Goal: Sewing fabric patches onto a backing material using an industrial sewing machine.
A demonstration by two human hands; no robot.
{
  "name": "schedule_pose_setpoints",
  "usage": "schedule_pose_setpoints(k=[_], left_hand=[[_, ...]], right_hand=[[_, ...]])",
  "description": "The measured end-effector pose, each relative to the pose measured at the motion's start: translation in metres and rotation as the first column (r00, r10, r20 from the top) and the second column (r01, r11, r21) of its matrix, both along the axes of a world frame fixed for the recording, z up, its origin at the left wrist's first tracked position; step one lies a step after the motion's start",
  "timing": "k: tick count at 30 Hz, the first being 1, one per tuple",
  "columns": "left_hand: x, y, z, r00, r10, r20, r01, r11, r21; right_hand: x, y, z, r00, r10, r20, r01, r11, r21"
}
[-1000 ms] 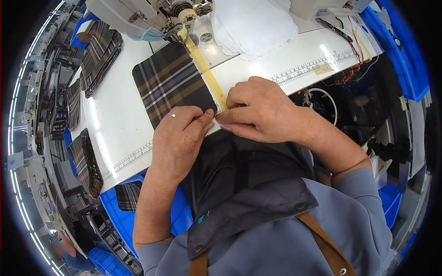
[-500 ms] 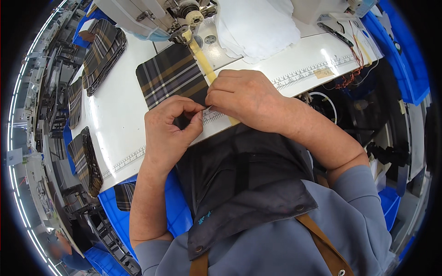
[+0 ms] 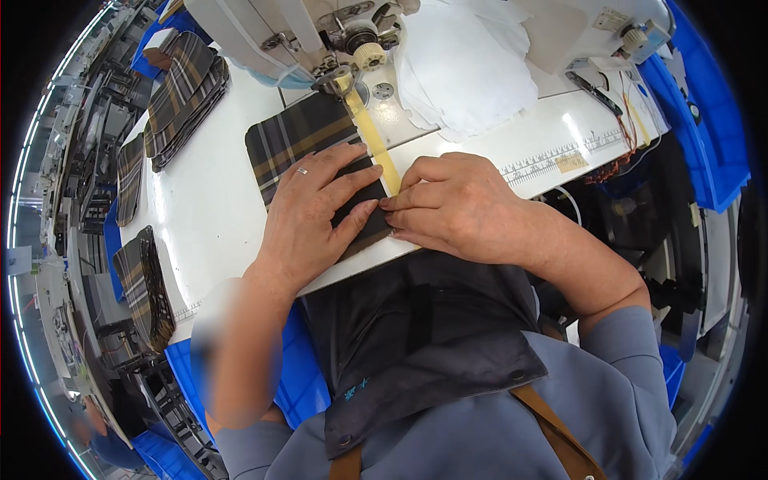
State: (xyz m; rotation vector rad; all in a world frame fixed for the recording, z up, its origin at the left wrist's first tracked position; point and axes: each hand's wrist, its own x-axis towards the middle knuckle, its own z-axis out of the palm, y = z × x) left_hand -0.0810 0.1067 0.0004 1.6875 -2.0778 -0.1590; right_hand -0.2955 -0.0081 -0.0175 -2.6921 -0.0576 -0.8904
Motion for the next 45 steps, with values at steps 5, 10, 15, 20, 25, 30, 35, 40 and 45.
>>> schedule_pose_setpoints(k=[5, 10, 15, 20, 25, 30, 35, 40, 45], left_hand=[[0.002, -0.004, 0.005, 0.999, 0.026, 0.036, -0.026, 1.000, -0.005], [0.013, -0.007, -0.001, 0.995, 0.045, -0.090, -0.046, 0.999, -0.012], [0.029, -0.017, -0.011, 0.974, -0.006, -0.224, -0.007, 0.998, -0.057], [0.047, -0.039, -0.015, 0.978, -0.034, -0.208, 0.016, 0.996, -0.088], [0.061, -0.054, -0.018, 0.978, -0.004, -0.209, -0.023, 0.992, -0.125], [0.068, -0.065, -0.020, 0.989, 0.022, -0.146, -0.047, 0.985, -0.168], [0.060, -0.066, -0.014, 0.996, 0.085, -0.019, -0.087, 0.982, -0.167], [0.048, -0.057, -0.014, 0.992, 0.122, 0.017, -0.118, 0.982, -0.149], [0.047, -0.050, -0.016, 0.990, 0.137, 0.032, -0.132, 0.983, -0.128]], right_hand=[[0.008, -0.014, 0.003, 1.000, 0.007, -0.012, -0.007, 1.000, 0.010], [0.024, -0.030, 0.006, 0.999, -0.017, -0.043, 0.016, 1.000, -0.018], [0.039, -0.046, 0.009, 0.996, -0.034, -0.078, 0.029, 0.997, -0.077], [0.052, -0.061, 0.009, 0.982, -0.105, -0.157, 0.088, 0.990, -0.111], [0.064, -0.069, 0.002, 0.985, -0.132, -0.109, 0.119, 0.986, -0.119], [0.066, -0.063, 0.001, 0.965, -0.229, -0.128, 0.216, 0.971, -0.103], [0.064, -0.064, -0.001, 0.966, -0.248, -0.078, 0.237, 0.964, -0.123], [0.063, -0.065, -0.005, 0.968, -0.245, -0.050, 0.239, 0.966, -0.100], [0.063, -0.068, -0.010, 0.979, -0.205, -0.001, 0.204, 0.974, -0.102]])
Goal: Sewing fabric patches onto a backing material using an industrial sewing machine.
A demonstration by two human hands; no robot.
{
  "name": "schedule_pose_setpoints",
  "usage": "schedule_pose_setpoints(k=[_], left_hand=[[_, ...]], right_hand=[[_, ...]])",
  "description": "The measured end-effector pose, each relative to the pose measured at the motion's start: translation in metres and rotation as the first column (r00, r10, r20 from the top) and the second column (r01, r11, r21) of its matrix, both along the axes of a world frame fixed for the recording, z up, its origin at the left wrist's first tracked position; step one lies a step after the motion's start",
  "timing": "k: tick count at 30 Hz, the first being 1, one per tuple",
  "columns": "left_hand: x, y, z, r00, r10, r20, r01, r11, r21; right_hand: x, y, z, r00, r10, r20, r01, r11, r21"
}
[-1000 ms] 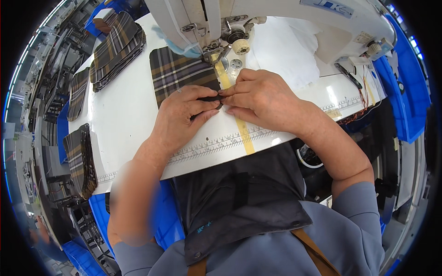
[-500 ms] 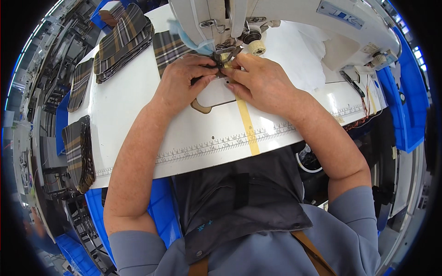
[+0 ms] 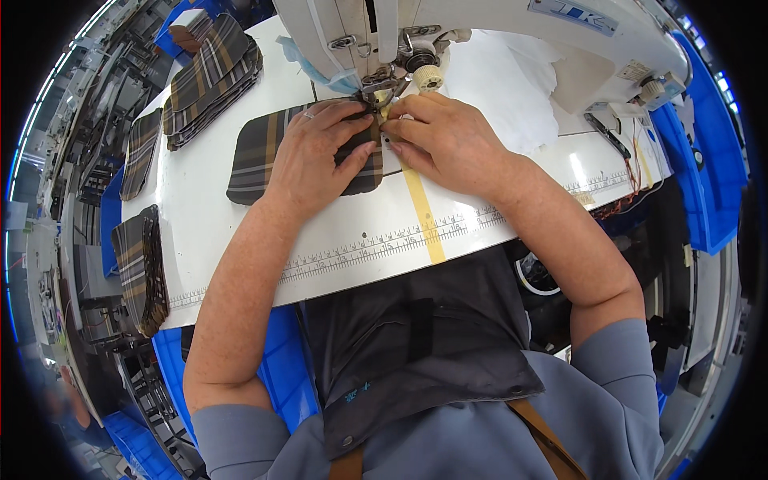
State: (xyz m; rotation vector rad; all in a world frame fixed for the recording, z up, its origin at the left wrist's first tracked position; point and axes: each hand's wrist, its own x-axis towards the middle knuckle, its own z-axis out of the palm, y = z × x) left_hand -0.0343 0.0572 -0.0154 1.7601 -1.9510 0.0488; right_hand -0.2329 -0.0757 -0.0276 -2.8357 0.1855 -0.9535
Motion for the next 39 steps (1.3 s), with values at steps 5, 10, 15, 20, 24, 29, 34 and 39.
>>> schedule_pose_setpoints(k=[5, 10, 15, 20, 24, 29, 34, 39], left_hand=[[-0.006, 0.010, 0.006, 0.989, 0.025, -0.147, -0.010, 0.995, 0.101], [0.000, 0.014, 0.005, 0.980, -0.065, -0.189, 0.082, 0.993, 0.081], [0.011, 0.016, 0.002, 0.945, -0.180, -0.275, 0.208, 0.975, 0.075], [0.013, 0.007, 0.000, 0.944, -0.167, -0.285, 0.188, 0.981, 0.047], [0.022, -0.005, 0.005, 0.950, -0.185, -0.253, 0.196, 0.980, 0.018], [0.029, -0.015, 0.007, 0.968, -0.134, -0.210, 0.143, 0.989, 0.032], [0.027, -0.019, 0.014, 0.993, -0.113, -0.040, 0.116, 0.990, 0.075], [0.022, -0.013, 0.017, 0.995, -0.100, 0.025, 0.096, 0.988, 0.122]], right_hand=[[0.000, 0.002, 0.004, 0.997, 0.080, -0.014, -0.080, 0.997, -0.014], [-0.001, 0.002, 0.005, 0.997, 0.073, -0.017, -0.073, 0.997, 0.000], [0.000, 0.001, 0.002, 0.998, 0.060, 0.003, -0.060, 0.998, -0.017], [0.001, 0.001, 0.003, 0.999, 0.042, -0.032, -0.042, 0.999, -0.009], [0.002, 0.002, 0.003, 0.998, 0.052, -0.022, -0.052, 0.999, -0.009], [0.003, 0.004, 0.004, 0.999, -0.005, -0.035, 0.004, 1.000, -0.027], [0.002, 0.003, 0.003, 1.000, -0.014, -0.027, 0.012, 0.999, -0.047], [0.001, 0.003, 0.002, 0.999, -0.016, -0.047, 0.015, 1.000, -0.019]])
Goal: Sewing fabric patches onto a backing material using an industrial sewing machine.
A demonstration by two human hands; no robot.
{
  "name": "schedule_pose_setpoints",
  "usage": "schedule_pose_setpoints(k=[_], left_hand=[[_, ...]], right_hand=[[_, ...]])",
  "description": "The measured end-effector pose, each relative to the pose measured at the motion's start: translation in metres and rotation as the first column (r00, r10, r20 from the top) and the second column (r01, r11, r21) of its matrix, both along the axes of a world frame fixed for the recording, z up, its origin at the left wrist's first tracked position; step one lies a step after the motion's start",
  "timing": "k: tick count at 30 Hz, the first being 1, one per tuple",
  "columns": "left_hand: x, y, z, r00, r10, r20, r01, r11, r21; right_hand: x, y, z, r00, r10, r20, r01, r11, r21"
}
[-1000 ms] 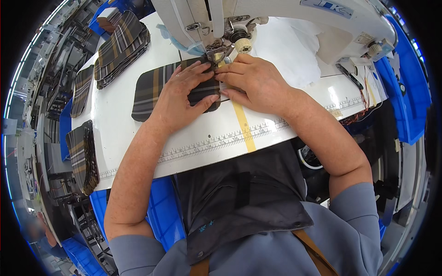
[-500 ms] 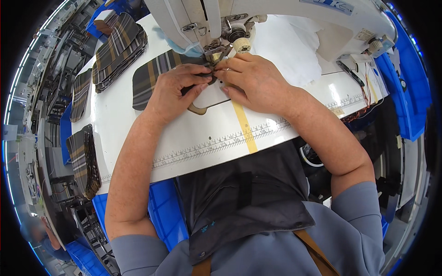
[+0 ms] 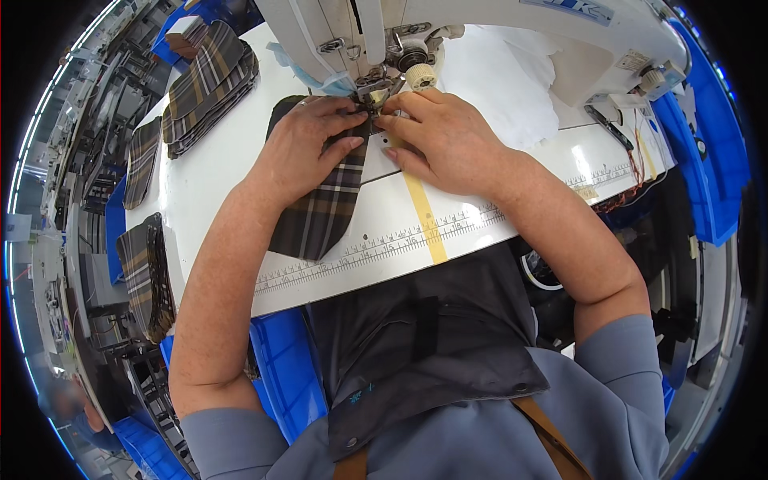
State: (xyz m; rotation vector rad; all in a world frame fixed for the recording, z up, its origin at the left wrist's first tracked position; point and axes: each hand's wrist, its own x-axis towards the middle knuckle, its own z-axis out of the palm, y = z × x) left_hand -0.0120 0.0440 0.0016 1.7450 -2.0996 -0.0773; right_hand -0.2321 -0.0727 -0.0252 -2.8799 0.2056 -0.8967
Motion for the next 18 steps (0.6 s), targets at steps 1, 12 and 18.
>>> schedule_pose_setpoints(k=[1, 12, 18], left_hand=[[-0.001, 0.002, -0.002, 1.000, 0.000, 0.008, 0.000, 1.000, -0.002], [-0.045, 0.024, -0.023, 0.985, 0.170, 0.019, -0.171, 0.985, 0.021], [-0.057, 0.023, -0.027, 0.967, 0.254, 0.025, -0.255, 0.967, 0.028]], right_hand=[[0.000, 0.000, -0.001, 1.000, 0.004, 0.012, -0.004, 1.000, -0.005], [0.000, -0.001, -0.002, 0.998, 0.037, 0.049, -0.038, 0.999, 0.020], [-0.001, 0.000, 0.001, 1.000, 0.010, 0.007, -0.010, 1.000, -0.004]])
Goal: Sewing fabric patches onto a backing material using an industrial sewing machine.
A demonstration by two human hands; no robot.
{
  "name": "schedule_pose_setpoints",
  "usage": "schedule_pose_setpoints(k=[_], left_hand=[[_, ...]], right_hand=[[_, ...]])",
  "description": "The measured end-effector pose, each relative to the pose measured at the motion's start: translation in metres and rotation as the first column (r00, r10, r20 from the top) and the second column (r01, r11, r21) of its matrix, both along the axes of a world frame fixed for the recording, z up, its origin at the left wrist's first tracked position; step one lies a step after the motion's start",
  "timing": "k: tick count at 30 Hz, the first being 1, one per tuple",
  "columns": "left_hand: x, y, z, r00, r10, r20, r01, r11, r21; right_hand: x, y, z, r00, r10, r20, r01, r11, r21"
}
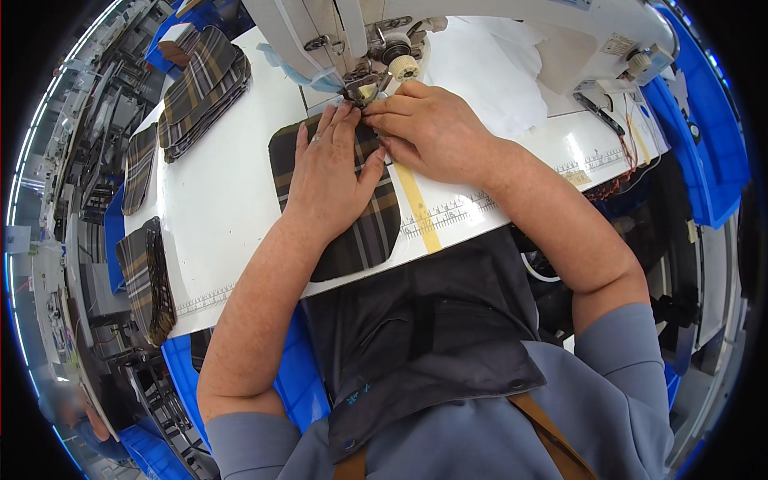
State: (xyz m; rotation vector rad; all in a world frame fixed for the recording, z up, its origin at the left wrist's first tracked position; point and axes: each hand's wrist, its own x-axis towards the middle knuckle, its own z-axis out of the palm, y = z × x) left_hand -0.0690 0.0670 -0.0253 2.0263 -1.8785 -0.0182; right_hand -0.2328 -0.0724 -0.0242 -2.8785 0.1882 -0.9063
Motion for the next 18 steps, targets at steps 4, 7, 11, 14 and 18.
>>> schedule_pose_setpoints(k=[4, 7, 11, 14, 18], left_hand=[[0.002, -0.003, -0.002, 1.000, 0.006, 0.030, -0.006, 1.000, -0.009], [0.004, -0.005, 0.000, 0.998, 0.008, 0.061, -0.008, 1.000, 0.004], [0.006, 0.004, 0.003, 0.982, -0.004, 0.189, 0.001, 1.000, 0.018], [-0.004, 0.023, 0.007, 0.982, -0.080, 0.172, 0.071, 0.996, 0.058], [-0.012, 0.054, 0.015, 0.994, -0.110, 0.026, 0.109, 0.993, 0.046]], right_hand=[[0.000, -0.001, -0.003, 1.000, -0.001, 0.022, 0.002, 1.000, -0.018], [0.001, -0.001, -0.004, 1.000, -0.004, 0.022, 0.005, 1.000, -0.026], [0.003, 0.000, -0.004, 0.999, 0.027, 0.025, -0.026, 1.000, -0.016], [-0.003, -0.001, -0.004, 0.999, 0.035, 0.021, -0.035, 0.999, -0.010], [-0.003, -0.001, -0.002, 0.999, 0.030, 0.018, -0.029, 1.000, -0.011]])
